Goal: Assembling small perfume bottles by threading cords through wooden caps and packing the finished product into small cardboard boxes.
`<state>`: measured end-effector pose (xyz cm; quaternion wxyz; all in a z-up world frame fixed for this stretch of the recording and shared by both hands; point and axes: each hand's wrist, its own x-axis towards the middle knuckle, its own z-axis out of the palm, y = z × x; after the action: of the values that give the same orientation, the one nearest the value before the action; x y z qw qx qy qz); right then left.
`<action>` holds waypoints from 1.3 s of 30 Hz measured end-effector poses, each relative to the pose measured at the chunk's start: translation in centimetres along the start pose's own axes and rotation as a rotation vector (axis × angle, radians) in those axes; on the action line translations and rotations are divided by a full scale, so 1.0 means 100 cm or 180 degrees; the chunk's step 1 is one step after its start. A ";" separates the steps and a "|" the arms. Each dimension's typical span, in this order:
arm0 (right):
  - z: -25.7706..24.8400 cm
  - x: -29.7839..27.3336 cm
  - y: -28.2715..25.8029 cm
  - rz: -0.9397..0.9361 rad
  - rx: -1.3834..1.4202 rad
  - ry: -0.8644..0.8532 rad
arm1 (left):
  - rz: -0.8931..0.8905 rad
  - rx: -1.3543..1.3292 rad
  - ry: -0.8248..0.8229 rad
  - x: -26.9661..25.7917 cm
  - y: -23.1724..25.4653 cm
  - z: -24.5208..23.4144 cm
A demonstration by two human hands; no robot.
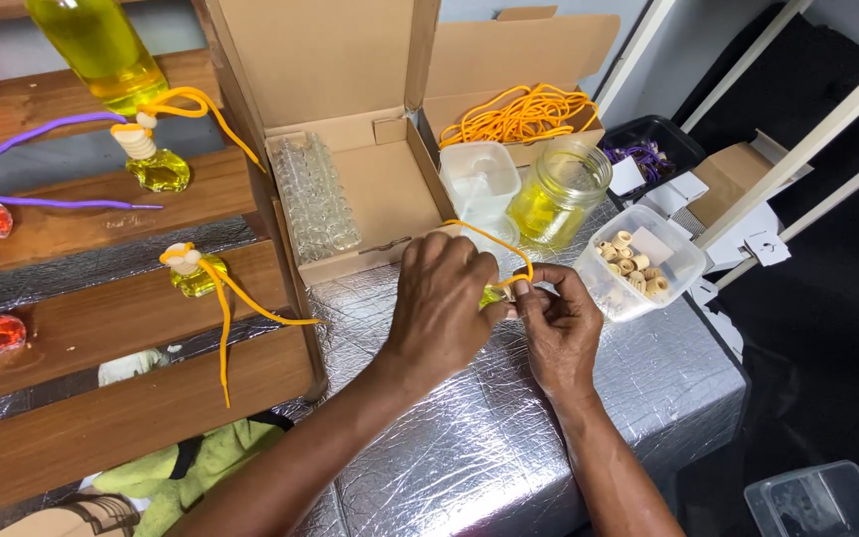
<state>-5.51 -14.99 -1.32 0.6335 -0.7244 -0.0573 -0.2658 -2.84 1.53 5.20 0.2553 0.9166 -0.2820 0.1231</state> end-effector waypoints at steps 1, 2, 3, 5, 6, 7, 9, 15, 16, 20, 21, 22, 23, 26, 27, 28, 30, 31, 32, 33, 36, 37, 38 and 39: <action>0.000 0.000 0.001 -0.0053 0.0001 0.0041 | 0.0007 0.0035 -0.0139 -0.001 0.002 0.002; 0.002 0.000 0.000 -0.0046 0.0001 0.0036 | 0.0000 0.0033 -0.0142 0.000 -0.001 0.005; 0.003 -0.001 -0.002 -0.0159 -0.0093 0.0032 | -0.0086 -0.0088 -0.0276 0.001 -0.003 0.008; 0.003 0.000 -0.008 -0.0271 -0.0186 0.0027 | -0.0173 -0.0207 -0.0411 0.001 0.000 0.007; 0.003 0.000 -0.012 -0.0395 -0.0334 0.0022 | -0.0185 -0.0064 -0.0293 0.001 0.005 0.002; 0.003 0.001 -0.017 -0.0524 -0.0480 0.0013 | -0.0199 0.0082 -0.0167 0.000 0.009 -0.004; 0.002 0.001 -0.015 -0.0635 -0.0649 0.0066 | -0.0228 -0.0119 -0.0325 -0.001 0.007 -0.003; 0.002 0.000 -0.013 -0.0797 -0.0652 0.0009 | -0.0299 -0.1244 -0.0559 -0.001 -0.002 0.002; 0.001 -0.001 -0.013 -0.0771 -0.0542 -0.0029 | -0.0250 -0.1492 -0.0489 -0.002 -0.002 0.003; 0.004 -0.001 -0.017 -0.0803 -0.0680 -0.0051 | -0.0118 -0.1787 -0.0528 -0.003 -0.001 0.003; 0.004 -0.001 -0.017 -0.0745 -0.0646 -0.0092 | -0.0148 -0.1808 -0.0477 -0.004 -0.001 0.001; 0.004 0.000 -0.017 -0.0686 -0.0611 -0.0132 | -0.0177 -0.1830 -0.0427 -0.005 -0.001 -0.001; 0.004 0.001 -0.017 -0.0681 -0.0610 -0.0134 | -0.0182 -0.1830 -0.0430 -0.004 -0.006 0.006; 0.002 0.002 -0.011 -0.0391 -0.0646 -0.0125 | 0.0013 -0.1846 -0.0433 -0.004 -0.014 0.019; 0.000 0.002 -0.006 -0.0224 -0.0562 -0.0127 | 0.0013 -0.1993 -0.0401 -0.004 -0.013 0.017; -0.002 0.003 0.000 -0.0057 -0.0477 -0.0128 | 0.0012 -0.2140 -0.0370 -0.005 -0.012 0.014; -0.002 0.001 0.011 0.0196 -0.0135 -0.0046 | 0.0136 -0.2209 -0.0312 -0.005 -0.016 0.020; -0.002 0.002 0.015 0.0437 0.0212 0.0023 | 0.0258 -0.2271 -0.0236 -0.004 -0.018 0.022; -0.001 0.002 0.016 0.0433 0.0213 0.0021 | 0.0259 -0.2270 -0.0232 -0.005 -0.021 0.025; -0.001 0.002 0.017 0.0615 0.0420 0.0084 | 0.0317 -0.2357 -0.0180 -0.006 -0.024 0.029; -0.001 0.003 0.021 0.1042 0.0756 0.0184 | 0.0430 -0.2467 -0.0125 -0.006 -0.027 0.031; -0.001 0.003 0.022 0.1294 0.0883 0.0216 | 0.0478 -0.2492 -0.0121 -0.006 -0.027 0.031; 0.000 0.003 0.017 0.1296 0.0880 0.0225 | 0.0482 -0.2496 -0.0129 -0.007 -0.026 0.030; 0.002 0.004 0.012 0.1397 0.0989 0.0264 | 0.0544 -0.2522 -0.0134 -0.007 -0.026 0.029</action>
<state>-4.64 -15.14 -2.18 0.7813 -0.6021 0.0870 -0.1397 -1.67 2.17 1.48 0.5717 0.7229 -0.3880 0.0069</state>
